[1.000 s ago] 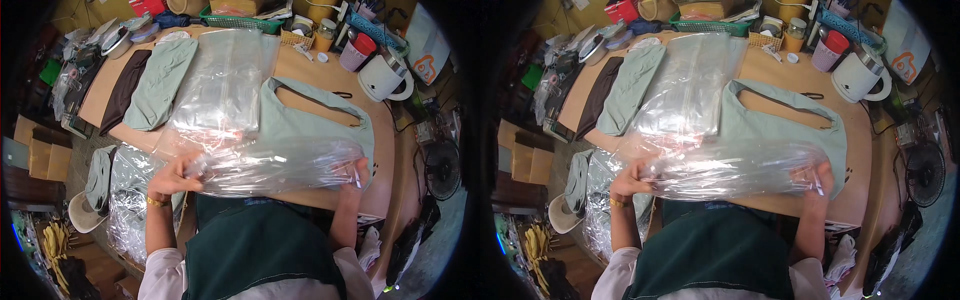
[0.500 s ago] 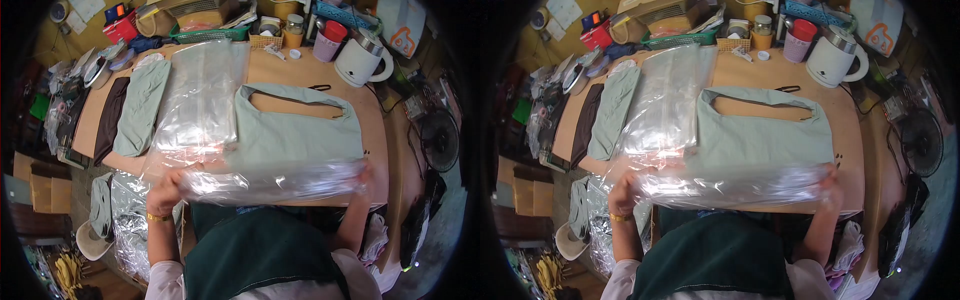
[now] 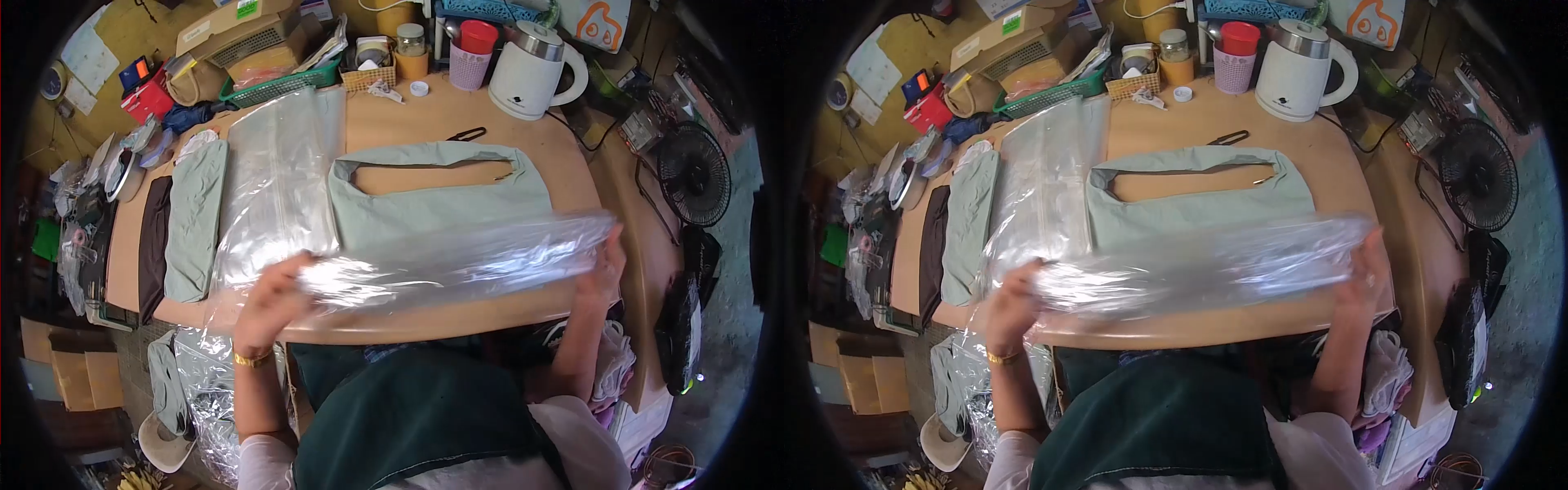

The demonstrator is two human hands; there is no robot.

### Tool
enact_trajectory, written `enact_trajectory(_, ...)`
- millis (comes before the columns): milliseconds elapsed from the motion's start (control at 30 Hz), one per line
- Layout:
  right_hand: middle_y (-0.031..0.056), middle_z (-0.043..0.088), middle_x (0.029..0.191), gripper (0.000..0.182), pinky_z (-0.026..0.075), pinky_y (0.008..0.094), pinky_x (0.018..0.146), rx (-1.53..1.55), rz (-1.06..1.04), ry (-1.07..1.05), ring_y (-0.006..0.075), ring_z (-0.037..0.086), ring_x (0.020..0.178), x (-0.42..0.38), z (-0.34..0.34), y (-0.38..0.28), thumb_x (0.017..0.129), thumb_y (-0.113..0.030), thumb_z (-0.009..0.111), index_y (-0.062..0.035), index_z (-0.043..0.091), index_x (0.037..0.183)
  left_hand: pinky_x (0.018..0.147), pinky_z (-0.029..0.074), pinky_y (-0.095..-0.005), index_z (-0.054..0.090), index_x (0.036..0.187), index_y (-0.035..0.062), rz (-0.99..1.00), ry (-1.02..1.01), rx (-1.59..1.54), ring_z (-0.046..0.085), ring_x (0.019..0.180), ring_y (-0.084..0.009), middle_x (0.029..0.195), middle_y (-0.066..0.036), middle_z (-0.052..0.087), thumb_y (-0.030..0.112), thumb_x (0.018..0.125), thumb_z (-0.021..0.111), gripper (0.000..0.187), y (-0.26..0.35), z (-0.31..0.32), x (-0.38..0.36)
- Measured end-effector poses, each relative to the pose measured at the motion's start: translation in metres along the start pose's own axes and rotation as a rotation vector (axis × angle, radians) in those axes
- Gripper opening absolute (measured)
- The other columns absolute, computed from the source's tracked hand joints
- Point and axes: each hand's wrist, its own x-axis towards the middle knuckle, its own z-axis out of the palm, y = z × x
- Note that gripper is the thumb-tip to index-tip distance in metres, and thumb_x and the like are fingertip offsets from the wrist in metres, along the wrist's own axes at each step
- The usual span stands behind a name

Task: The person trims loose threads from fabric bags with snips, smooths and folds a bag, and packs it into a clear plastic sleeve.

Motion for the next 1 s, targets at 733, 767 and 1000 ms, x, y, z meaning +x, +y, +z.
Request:
enact_trajectory(733,0.0113,0.020,0.158,0.078,0.005,0.0699,0.110,-1.979,-0.131,-0.574,0.0387,0.011,0.146,-0.039,0.055,0.066,0.076,-0.058,0.068,-0.0272,0.043,0.144,0.109,0.018,-0.0652,0.042,0.112,-0.0117,-0.133,0.477,1.085,0.058,0.093,-0.0450,0.091,-0.028,0.057,0.015,0.091,0.057,0.037,-0.086,0.076,0.044)
enact_trajectory(767,0.0119,0.018,0.159,0.080,0.006,0.0698,0.110,-1.989,-0.143,-0.496,0.0392,0.010,0.146,-0.043,0.059,0.078,0.076,-0.057,0.068,-0.0271,0.041,0.145,0.108,0.013,-0.0685,0.041,0.116,-0.0118,-0.059,0.455,1.193,0.056,0.099,-0.0462,0.099,-0.028,0.057,0.020,0.092,0.056,0.043,-0.082,0.089,0.050)
enact_trajectory(1000,0.0137,0.015,0.159,0.094,0.011,0.0709,0.108,-1.650,0.003,-0.902,0.0395,0.014,0.145,-0.077,0.062,0.022,0.063,-0.043,0.082,-0.0256,0.040,0.145,0.107,0.005,-0.0704,0.037,0.128,-0.0136,-0.052,0.285,1.157,0.027,0.137,-0.0508,0.129,-0.031,0.049,0.050,0.088,0.060,0.079,-0.121,0.098,0.061)
